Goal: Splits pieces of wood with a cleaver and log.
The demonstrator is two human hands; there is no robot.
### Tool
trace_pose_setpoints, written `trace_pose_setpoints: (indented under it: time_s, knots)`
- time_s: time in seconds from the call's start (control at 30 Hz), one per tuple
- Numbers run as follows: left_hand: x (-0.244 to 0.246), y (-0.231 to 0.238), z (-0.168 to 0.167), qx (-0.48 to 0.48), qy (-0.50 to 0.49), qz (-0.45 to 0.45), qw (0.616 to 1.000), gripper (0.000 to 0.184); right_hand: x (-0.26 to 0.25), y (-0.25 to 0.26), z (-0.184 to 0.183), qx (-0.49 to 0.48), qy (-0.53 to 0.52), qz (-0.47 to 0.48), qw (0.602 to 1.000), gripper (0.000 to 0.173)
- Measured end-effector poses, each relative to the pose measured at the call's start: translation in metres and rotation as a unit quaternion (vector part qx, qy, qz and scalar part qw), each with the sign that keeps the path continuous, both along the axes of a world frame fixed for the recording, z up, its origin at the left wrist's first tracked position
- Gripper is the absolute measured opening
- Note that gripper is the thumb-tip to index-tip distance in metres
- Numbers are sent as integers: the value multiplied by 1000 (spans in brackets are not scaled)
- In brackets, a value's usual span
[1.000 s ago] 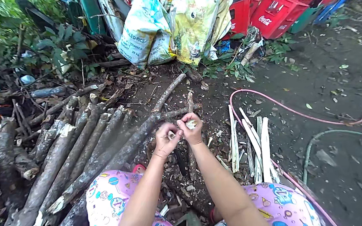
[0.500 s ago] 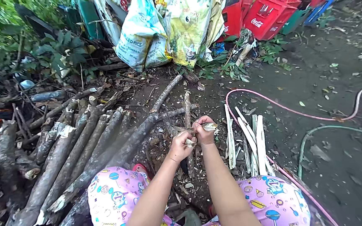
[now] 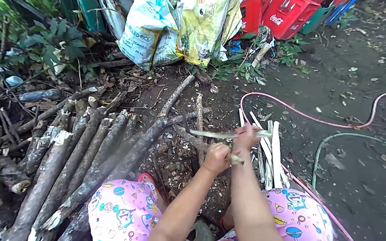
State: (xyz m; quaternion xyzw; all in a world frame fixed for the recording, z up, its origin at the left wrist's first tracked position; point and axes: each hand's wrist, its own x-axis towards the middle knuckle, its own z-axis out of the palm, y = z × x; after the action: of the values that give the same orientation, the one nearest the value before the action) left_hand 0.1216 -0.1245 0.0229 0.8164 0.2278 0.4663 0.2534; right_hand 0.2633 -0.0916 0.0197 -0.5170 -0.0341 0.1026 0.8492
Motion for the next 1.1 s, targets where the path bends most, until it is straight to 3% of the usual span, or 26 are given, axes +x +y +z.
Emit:
trace_pose_setpoints:
  time_s: [0.07, 0.1, 0.27, 0.43, 0.57, 0.63, 0.7, 0.73, 0.77, 0.8, 0.83, 0.9, 0.97, 1.03, 1.1]
  knots:
    - [-26, -13, -16, 25, 19, 15, 999, 38, 61, -3, -16, -57, 141, -61, 986, 12]
    - [-36, -12, -23, 34, 28, 4, 999, 40, 84, 2, -20, -44, 159, -69, 984, 13]
    - [-46, -9, -30, 44, 31, -33, 998, 40, 110, 22, -24, 20, 82, 37, 996, 14]
    - [-68, 15, -4, 35, -12, 36, 999, 45, 149, 12, 69, 81, -102, 92, 987, 23]
    - [-71, 19, 20, 70, -74, 7, 995, 47, 179, -18, 136, 117, -180, -10, 977, 20]
    - [-66, 9, 32, 82, -56, -13, 995, 47, 197, -36, 130, 151, -197, -83, 965, 16]
    - [-57, -2, 38, 109, -32, -56, 992, 46, 209, -55, 99, 148, -161, -143, 965, 13]
    - [-51, -7, 39, 125, -23, -85, 988, 47, 210, -65, 76, 105, -96, -169, 975, 9]
    - [-46, -13, 40, 143, -12, -112, 983, 47, 205, -75, 51, 28, 2, -175, 984, 19]
    - [-40, -18, 41, 162, -3, -138, 977, 47, 194, -88, 28, -73, 108, -136, 982, 46]
    - [-33, -23, 42, 181, 6, -164, 970, 46, 182, -100, 9, -172, 192, -68, 964, 61]
    - [-19, -31, 46, 212, 26, -218, 952, 43, 157, -105, -5, -363, 259, 83, 891, 67]
    - [-4, -35, 47, 220, 50, -275, 934, 36, 137, -88, 6, -496, 171, 253, 813, 66]
    - [10, -37, 46, 220, 87, -321, 917, 26, 103, -67, 25, -485, 103, 436, 751, 65]
    - [22, -37, 41, 234, 130, -332, 905, 18, 57, -59, 44, -404, 66, 590, 696, 65]
